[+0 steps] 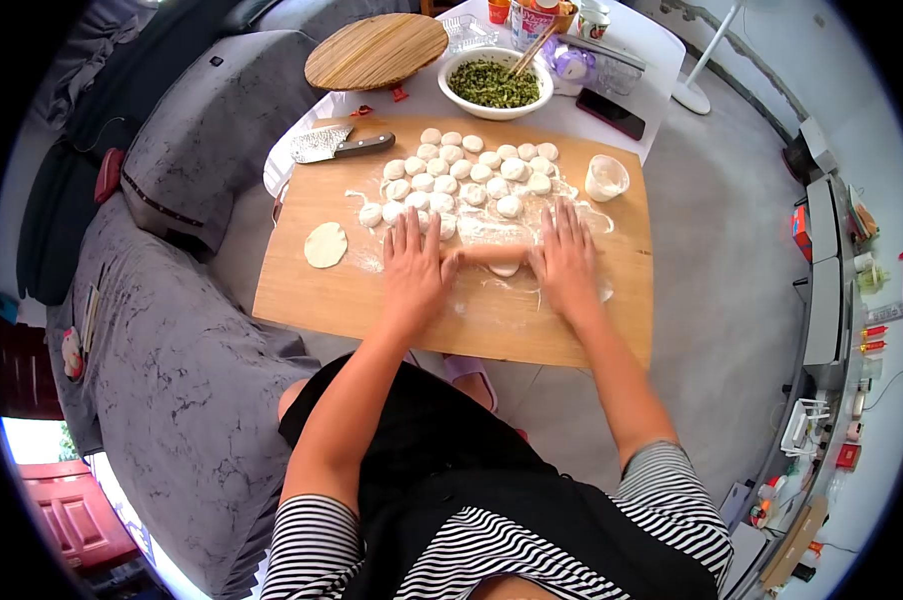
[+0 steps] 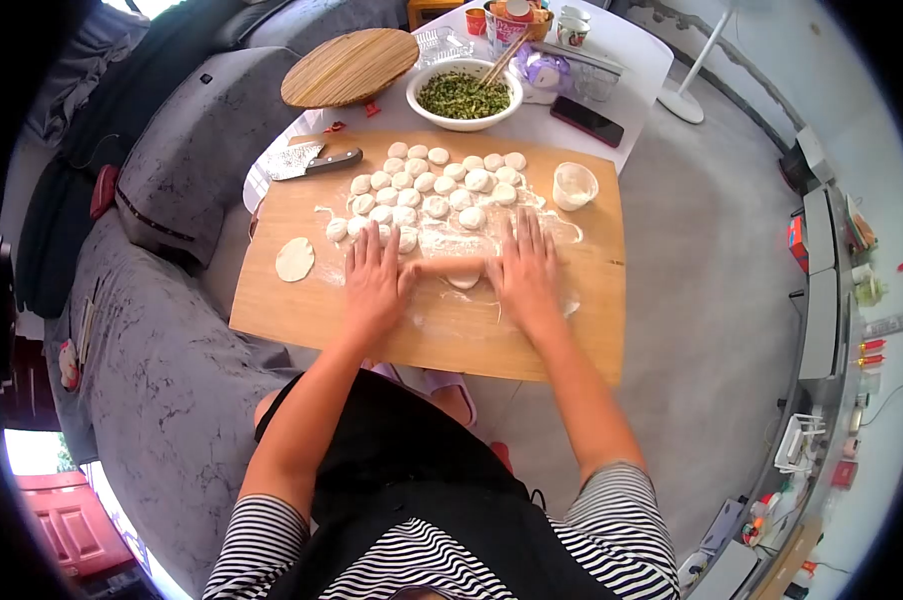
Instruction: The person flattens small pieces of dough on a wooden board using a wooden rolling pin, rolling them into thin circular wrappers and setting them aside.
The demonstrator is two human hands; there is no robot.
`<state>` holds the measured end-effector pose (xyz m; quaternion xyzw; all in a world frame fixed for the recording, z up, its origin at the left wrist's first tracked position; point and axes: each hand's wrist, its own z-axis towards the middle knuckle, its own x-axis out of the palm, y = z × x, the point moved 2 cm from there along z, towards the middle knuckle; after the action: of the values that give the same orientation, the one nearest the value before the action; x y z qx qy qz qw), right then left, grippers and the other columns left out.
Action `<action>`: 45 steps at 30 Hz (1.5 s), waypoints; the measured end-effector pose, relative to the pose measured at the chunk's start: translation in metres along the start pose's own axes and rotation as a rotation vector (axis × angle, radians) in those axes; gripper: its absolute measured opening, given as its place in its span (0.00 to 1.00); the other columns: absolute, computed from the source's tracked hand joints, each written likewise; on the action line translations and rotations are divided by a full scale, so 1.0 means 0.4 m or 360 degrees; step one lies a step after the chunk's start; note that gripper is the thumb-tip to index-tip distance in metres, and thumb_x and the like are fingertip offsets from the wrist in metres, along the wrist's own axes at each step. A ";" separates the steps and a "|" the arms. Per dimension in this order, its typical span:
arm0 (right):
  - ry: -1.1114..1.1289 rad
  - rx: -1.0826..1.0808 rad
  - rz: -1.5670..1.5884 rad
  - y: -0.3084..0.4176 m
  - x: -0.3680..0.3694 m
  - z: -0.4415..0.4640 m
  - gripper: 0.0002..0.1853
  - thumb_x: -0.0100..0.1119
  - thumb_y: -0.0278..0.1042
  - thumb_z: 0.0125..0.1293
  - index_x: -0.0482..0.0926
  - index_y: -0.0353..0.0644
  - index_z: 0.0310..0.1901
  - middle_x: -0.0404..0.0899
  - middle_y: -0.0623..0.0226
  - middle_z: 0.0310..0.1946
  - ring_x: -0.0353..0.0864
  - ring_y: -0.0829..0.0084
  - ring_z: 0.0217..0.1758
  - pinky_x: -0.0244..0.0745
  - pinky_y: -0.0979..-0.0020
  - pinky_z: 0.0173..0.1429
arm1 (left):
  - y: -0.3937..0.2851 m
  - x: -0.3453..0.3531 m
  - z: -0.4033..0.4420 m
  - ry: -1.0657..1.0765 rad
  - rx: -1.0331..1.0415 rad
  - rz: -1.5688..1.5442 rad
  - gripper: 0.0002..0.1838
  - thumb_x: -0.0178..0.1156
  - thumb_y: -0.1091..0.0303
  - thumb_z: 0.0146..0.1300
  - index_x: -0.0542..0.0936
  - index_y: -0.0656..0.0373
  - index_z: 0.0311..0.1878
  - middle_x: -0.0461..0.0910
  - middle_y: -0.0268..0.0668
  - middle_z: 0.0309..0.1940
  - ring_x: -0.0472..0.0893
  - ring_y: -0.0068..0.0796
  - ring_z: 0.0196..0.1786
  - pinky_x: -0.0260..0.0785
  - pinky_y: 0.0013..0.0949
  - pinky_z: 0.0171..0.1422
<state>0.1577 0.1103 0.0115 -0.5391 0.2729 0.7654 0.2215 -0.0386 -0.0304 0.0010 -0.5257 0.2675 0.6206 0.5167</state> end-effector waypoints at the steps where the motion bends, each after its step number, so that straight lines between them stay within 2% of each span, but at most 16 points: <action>1: 0.0002 0.0004 0.0006 -0.006 0.008 0.021 0.35 0.47 0.50 0.75 0.56 0.37 0.76 0.50 0.52 0.79 0.46 0.57 0.83 0.40 0.53 0.83 | 0.005 0.007 0.027 -0.0054 -0.0070 -0.0045 0.36 0.52 0.47 0.71 0.63 0.57 0.76 0.56 0.58 0.76 0.53 0.60 0.79 0.44 0.54 0.81; 3: -0.0075 0.0020 0.0097 -0.017 0.015 0.052 0.36 0.50 0.50 0.74 0.56 0.37 0.76 0.51 0.51 0.79 0.47 0.57 0.83 0.42 0.52 0.83 | 0.011 0.006 0.035 -0.0020 -0.0121 -0.0044 0.37 0.53 0.47 0.70 0.62 0.57 0.77 0.54 0.58 0.77 0.52 0.60 0.79 0.43 0.53 0.81; 9: 0.0243 -0.0003 0.0114 -0.020 -0.010 -0.084 0.39 0.51 0.52 0.73 0.55 0.35 0.76 0.51 0.49 0.79 0.47 0.56 0.83 0.41 0.48 0.82 | -0.003 -0.009 -0.085 0.0083 0.0143 -0.0056 0.40 0.57 0.47 0.67 0.60 0.57 0.77 0.51 0.61 0.77 0.49 0.60 0.80 0.41 0.54 0.82; 13: -0.0001 0.0042 0.0062 -0.017 0.021 0.036 0.39 0.52 0.52 0.73 0.56 0.34 0.75 0.49 0.49 0.79 0.46 0.56 0.83 0.41 0.49 0.82 | 0.004 -0.002 0.016 -0.0015 -0.0014 -0.0043 0.38 0.52 0.45 0.70 0.63 0.62 0.75 0.51 0.62 0.77 0.49 0.60 0.80 0.39 0.53 0.82; 16: -0.0100 0.0056 0.0144 -0.030 0.017 0.010 0.39 0.51 0.52 0.73 0.55 0.33 0.75 0.50 0.49 0.79 0.46 0.55 0.83 0.41 0.49 0.82 | 0.000 -0.026 0.022 0.0264 -0.0001 -0.0017 0.40 0.53 0.45 0.70 0.61 0.63 0.75 0.50 0.61 0.77 0.48 0.59 0.81 0.41 0.53 0.82; 18: 0.0108 0.0018 0.0087 -0.028 0.010 -0.088 0.40 0.51 0.54 0.72 0.55 0.31 0.75 0.50 0.48 0.79 0.46 0.55 0.83 0.42 0.50 0.82 | -0.021 -0.051 -0.063 0.0237 0.0084 -0.0023 0.39 0.54 0.46 0.70 0.60 0.62 0.76 0.49 0.61 0.78 0.48 0.59 0.80 0.41 0.53 0.82; 21: 0.0108 0.0091 0.0094 -0.016 0.002 -0.071 0.41 0.51 0.55 0.72 0.55 0.30 0.75 0.50 0.48 0.79 0.46 0.54 0.83 0.43 0.50 0.82 | -0.017 -0.018 -0.079 0.0219 0.0178 -0.0060 0.39 0.53 0.48 0.71 0.57 0.61 0.77 0.47 0.62 0.78 0.47 0.59 0.81 0.40 0.53 0.82; 23: 0.0099 0.0127 0.0050 -0.023 0.027 0.017 0.41 0.51 0.56 0.72 0.55 0.31 0.75 0.50 0.48 0.79 0.47 0.54 0.82 0.42 0.51 0.82 | 0.007 0.011 0.014 0.0069 0.0004 -0.0016 0.41 0.53 0.44 0.70 0.59 0.63 0.76 0.49 0.63 0.77 0.49 0.59 0.81 0.41 0.53 0.82; 25: -0.0126 0.0151 0.0010 -0.024 0.039 0.065 0.42 0.51 0.56 0.72 0.55 0.29 0.74 0.50 0.47 0.79 0.47 0.53 0.82 0.42 0.50 0.82 | 0.013 0.004 0.046 0.0045 -0.0016 -0.0017 0.40 0.52 0.44 0.70 0.59 0.62 0.76 0.50 0.63 0.77 0.50 0.58 0.80 0.41 0.52 0.82; 28: 0.0015 0.0119 0.0107 -0.031 0.010 -0.063 0.42 0.52 0.56 0.72 0.55 0.28 0.74 0.49 0.46 0.78 0.46 0.53 0.83 0.41 0.50 0.82 | 0.009 -0.014 -0.021 0.0297 0.0189 0.0099 0.41 0.54 0.43 0.69 0.59 0.60 0.77 0.50 0.61 0.77 0.50 0.58 0.81 0.42 0.53 0.82; 31: 0.0230 0.0114 -0.0002 -0.010 -0.013 -0.121 0.42 0.52 0.55 0.72 0.54 0.30 0.75 0.51 0.46 0.78 0.45 0.53 0.83 0.40 0.50 0.83 | -0.008 -0.018 -0.090 0.0235 0.0174 -0.0031 0.42 0.54 0.44 0.68 0.59 0.60 0.77 0.48 0.61 0.78 0.48 0.59 0.81 0.40 0.56 0.82; 34: -0.0051 0.0174 0.0094 -0.004 0.015 0.018 0.40 0.52 0.54 0.72 0.57 0.30 0.74 0.54 0.45 0.77 0.48 0.54 0.82 0.42 0.51 0.82 | 0.009 0.007 0.025 0.0098 0.0013 -0.0067 0.40 0.51 0.44 0.71 0.59 0.61 0.77 0.47 0.62 0.78 0.47 0.58 0.81 0.38 0.53 0.83; 37: -0.0127 0.0224 0.0148 -0.035 0.044 0.035 0.40 0.51 0.54 0.73 0.57 0.31 0.74 0.54 0.45 0.77 0.48 0.55 0.82 0.44 0.51 0.81 | 0.007 -0.006 0.067 0.0095 0.0081 0.0089 0.39 0.50 0.45 0.72 0.60 0.61 0.77 0.48 0.62 0.78 0.48 0.57 0.81 0.39 0.52 0.83; 39: -0.0030 0.0196 0.0123 -0.055 0.056 -0.057 0.40 0.51 0.55 0.72 0.56 0.31 0.75 0.54 0.45 0.77 0.48 0.55 0.82 0.44 0.51 0.81 | 0.013 -0.004 -0.012 0.0354 0.0228 0.0138 0.41 0.53 0.41 0.69 0.60 0.61 0.76 0.48 0.62 0.78 0.48 0.57 0.81 0.40 0.53 0.82; 41: 0.0146 0.0100 -0.0068 -0.027 0.004 -0.145 0.41 0.51 0.56 0.72 0.56 0.31 0.74 0.53 0.44 0.77 0.48 0.55 0.82 0.44 0.52 0.82 | -0.017 -0.041 -0.088 0.0392 0.0185 -0.0020 0.43 0.56 0.44 0.67 0.57 0.59 0.78 0.47 0.59 0.79 0.45 0.55 0.82 0.38 0.54 0.83; 45: -0.0014 0.0138 0.0076 -0.011 0.003 0.011 0.41 0.50 0.55 0.73 0.56 0.29 0.74 0.53 0.44 0.77 0.48 0.53 0.82 0.44 0.53 0.82 | 0.010 -0.005 0.012 0.0161 0.0049 -0.0072 0.40 0.54 0.48 0.70 0.58 0.62 0.77 0.47 0.61 0.78 0.45 0.58 0.82 0.39 0.54 0.82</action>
<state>0.1569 0.1164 0.0107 -0.5190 0.3175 0.7603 0.2276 -0.0443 -0.0283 0.0034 -0.5545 0.2908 0.5771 0.5244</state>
